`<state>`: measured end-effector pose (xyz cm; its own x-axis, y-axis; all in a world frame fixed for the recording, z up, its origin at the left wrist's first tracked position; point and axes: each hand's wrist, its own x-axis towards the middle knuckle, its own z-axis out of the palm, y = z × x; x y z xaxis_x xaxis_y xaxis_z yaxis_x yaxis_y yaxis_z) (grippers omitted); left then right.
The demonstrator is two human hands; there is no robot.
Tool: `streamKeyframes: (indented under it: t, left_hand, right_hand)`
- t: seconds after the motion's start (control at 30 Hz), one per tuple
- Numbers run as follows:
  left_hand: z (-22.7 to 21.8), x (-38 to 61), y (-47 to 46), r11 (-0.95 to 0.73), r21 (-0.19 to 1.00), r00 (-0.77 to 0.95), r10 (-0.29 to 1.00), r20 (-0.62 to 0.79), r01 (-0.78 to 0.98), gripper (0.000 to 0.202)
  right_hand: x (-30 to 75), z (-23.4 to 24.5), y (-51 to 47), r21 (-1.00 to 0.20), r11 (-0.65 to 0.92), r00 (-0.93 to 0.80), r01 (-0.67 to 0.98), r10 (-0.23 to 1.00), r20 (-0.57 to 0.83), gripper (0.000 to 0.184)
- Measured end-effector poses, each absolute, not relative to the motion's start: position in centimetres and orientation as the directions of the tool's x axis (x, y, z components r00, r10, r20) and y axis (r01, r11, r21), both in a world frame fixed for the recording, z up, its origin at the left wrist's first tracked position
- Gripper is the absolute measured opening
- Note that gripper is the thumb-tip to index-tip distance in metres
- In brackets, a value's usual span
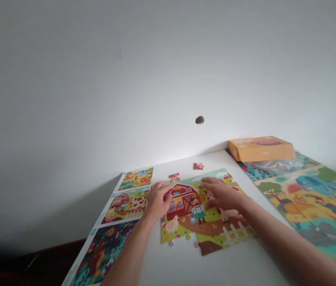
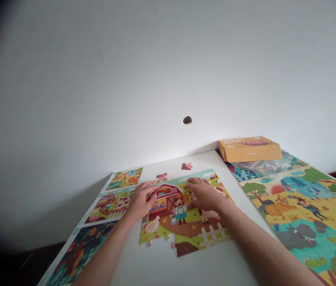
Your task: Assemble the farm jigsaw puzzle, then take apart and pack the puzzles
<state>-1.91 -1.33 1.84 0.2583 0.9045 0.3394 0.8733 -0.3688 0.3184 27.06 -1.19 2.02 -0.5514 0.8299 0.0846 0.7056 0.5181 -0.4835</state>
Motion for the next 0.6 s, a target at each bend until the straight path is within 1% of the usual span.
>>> streamKeyframes:
  t: [0.1, 0.2, 0.23, 0.3, 0.37, 0.4, 0.5, 0.6]
  left_hand:
    - [1.3, -2.1, -1.2, -0.341, 0.313, 0.247, 0.921, 0.301, 0.886, 0.033]
    - [1.2, -1.7, -1.4, -0.333, 0.318, 0.24, 0.924, 0.297, 0.888, 0.033]
    - [1.3, -1.6, -1.5, -0.332, 0.32, 0.239, 0.925, 0.296, 0.887, 0.033]
    - [1.4, -1.5, -1.6, -0.331, 0.324, 0.241, 0.927, 0.288, 0.886, 0.034]
    - [1.5, -1.4, -1.5, -0.329, 0.328, 0.24, 0.929, 0.282, 0.885, 0.035]
    - [1.4, -1.4, -1.5, -0.326, 0.331, 0.238, 0.93, 0.28, 0.886, 0.035]
    - [1.3, -1.5, -1.3, -0.315, 0.331, 0.232, 0.935, 0.269, 0.89, 0.033]
    - [1.3, -1.4, -1.4, -0.31, 0.322, 0.233, 0.938, 0.255, 0.895, 0.033]
  right_hand:
    - [27.8, 2.2, -1.0, -0.481, 0.499, -0.535, 0.72, 0.842, 0.072, 0.072]
    - [28.1, 2.7, -0.9, -0.477, 0.516, -0.548, 0.711, 0.832, 0.083, 0.071]
    - [28.0, 2.9, -0.8, -0.467, 0.519, -0.547, 0.716, 0.833, 0.088, 0.068]
    - [27.4, 3.3, -0.1, -0.434, 0.49, -0.501, 0.756, 0.86, 0.097, 0.051]
    - [26.4, 3.6, 1.4, -0.404, 0.408, -0.398, 0.818, 0.91, 0.113, 0.033]
    - [26.0, 3.7, 2.3, -0.396, 0.359, -0.337, 0.845, 0.933, 0.127, 0.03]
    - [24.7, 3.4, 5.4, -0.388, 0.226, -0.17, 0.894, 0.97, 0.175, 0.04]
    - [24.2, 2.8, 8.0, -0.395, 0.131, -0.073, 0.909, 0.985, 0.16, 0.047]
